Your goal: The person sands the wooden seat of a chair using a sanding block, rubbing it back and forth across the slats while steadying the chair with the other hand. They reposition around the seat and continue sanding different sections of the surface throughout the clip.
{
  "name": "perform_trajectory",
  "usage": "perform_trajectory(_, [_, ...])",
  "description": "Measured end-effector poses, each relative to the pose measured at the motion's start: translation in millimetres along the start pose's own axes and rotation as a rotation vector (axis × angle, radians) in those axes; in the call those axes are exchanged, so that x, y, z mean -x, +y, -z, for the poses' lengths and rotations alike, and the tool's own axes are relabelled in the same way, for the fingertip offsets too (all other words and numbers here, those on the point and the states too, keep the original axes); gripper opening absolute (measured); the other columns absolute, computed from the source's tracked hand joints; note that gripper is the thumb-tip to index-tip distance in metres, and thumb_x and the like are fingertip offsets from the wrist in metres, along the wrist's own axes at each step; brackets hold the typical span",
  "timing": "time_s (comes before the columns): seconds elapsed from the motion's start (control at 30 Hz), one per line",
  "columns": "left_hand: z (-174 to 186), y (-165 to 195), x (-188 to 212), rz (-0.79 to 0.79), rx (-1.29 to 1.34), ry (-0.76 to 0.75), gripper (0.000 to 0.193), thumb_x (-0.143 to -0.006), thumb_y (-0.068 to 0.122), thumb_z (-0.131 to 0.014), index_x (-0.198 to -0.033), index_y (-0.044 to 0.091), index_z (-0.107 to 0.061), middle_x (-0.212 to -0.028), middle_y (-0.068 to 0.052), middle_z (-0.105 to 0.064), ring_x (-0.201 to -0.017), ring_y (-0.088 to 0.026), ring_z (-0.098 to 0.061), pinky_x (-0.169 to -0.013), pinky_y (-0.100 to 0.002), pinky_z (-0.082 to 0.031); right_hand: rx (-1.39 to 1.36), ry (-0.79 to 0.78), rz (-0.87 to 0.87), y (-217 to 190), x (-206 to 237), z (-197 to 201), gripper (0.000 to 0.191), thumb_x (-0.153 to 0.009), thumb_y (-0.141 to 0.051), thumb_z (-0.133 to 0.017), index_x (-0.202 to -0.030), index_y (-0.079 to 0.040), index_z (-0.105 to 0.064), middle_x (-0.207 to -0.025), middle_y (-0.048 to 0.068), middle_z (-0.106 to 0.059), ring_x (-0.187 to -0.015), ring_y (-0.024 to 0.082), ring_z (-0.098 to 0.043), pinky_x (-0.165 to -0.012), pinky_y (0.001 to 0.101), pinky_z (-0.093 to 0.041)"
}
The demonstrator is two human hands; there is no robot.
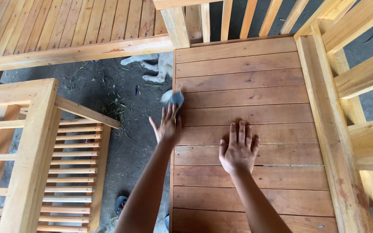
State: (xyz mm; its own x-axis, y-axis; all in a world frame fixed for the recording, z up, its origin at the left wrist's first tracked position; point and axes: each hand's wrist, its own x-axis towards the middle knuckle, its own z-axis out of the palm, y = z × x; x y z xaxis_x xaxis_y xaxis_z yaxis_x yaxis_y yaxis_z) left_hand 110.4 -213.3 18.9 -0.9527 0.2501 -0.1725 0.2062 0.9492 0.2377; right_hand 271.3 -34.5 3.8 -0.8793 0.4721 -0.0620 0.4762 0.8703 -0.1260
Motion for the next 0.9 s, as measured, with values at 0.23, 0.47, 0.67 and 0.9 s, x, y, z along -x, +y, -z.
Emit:
perform_trajectory(0.23, [-29, -32, 147, -0.008, 0.030, -0.030, 0.061, -0.102, 0.036, -0.035, -0.161, 0.028, -0.024, -0.169, 0.004, -0.021, -0.156, -0.023, -0.015, -0.115, -0.072, 0.007, 0.015, 0.033, 0.022, -1, -1, -9, 0.071, -0.099, -0.049, -0.036, -0.161, -0.017, -0.023, -0.169, 0.009, -0.012, -0.155, 0.032, -0.012, -0.121, 0.0587, -0.011])
perform_trajectory(0.47, [-9, -2, 3, 0.058, 0.061, 0.025, 0.059, -0.104, 0.036, -0.029, -0.161, 0.029, -0.020, -0.169, 0.007, -0.020, -0.156, -0.022, -0.018, -0.119, -0.070, 0.007, -0.022, 0.041, 0.013, 0, 0, -8, 0.073, -0.096, -0.048, -0.040, -0.160, -0.017, -0.025, -0.169, 0.010, -0.015, -0.155, 0.033, -0.014, -0.121, 0.0599, -0.012])
perform_trajectory(0.67, [-23, -14, 111, 0.047, -0.002, -0.018, 0.057, -0.105, 0.036, -0.025, -0.161, 0.031, -0.021, -0.170, 0.005, -0.017, -0.155, -0.024, -0.017, -0.118, -0.070, 0.004, -0.053, 0.022, 0.008, -2, -2, -4, 0.073, -0.096, -0.049, -0.041, -0.160, -0.017, -0.026, -0.169, 0.010, -0.016, -0.154, 0.032, -0.015, -0.121, 0.0594, -0.012])
perform_trajectory(0.9, [-40, -8, 225, -0.031, -0.044, -0.167, 0.078, -0.099, 0.042, -0.043, -0.160, 0.007, -0.009, -0.169, -0.015, -0.004, -0.155, -0.034, -0.006, -0.121, -0.057, -0.006, -0.014, 0.049, 0.021, -4, -4, -7, 0.072, -0.098, -0.050, -0.038, -0.160, -0.016, -0.025, -0.169, 0.010, -0.016, -0.155, 0.032, -0.015, -0.122, 0.0585, -0.011])
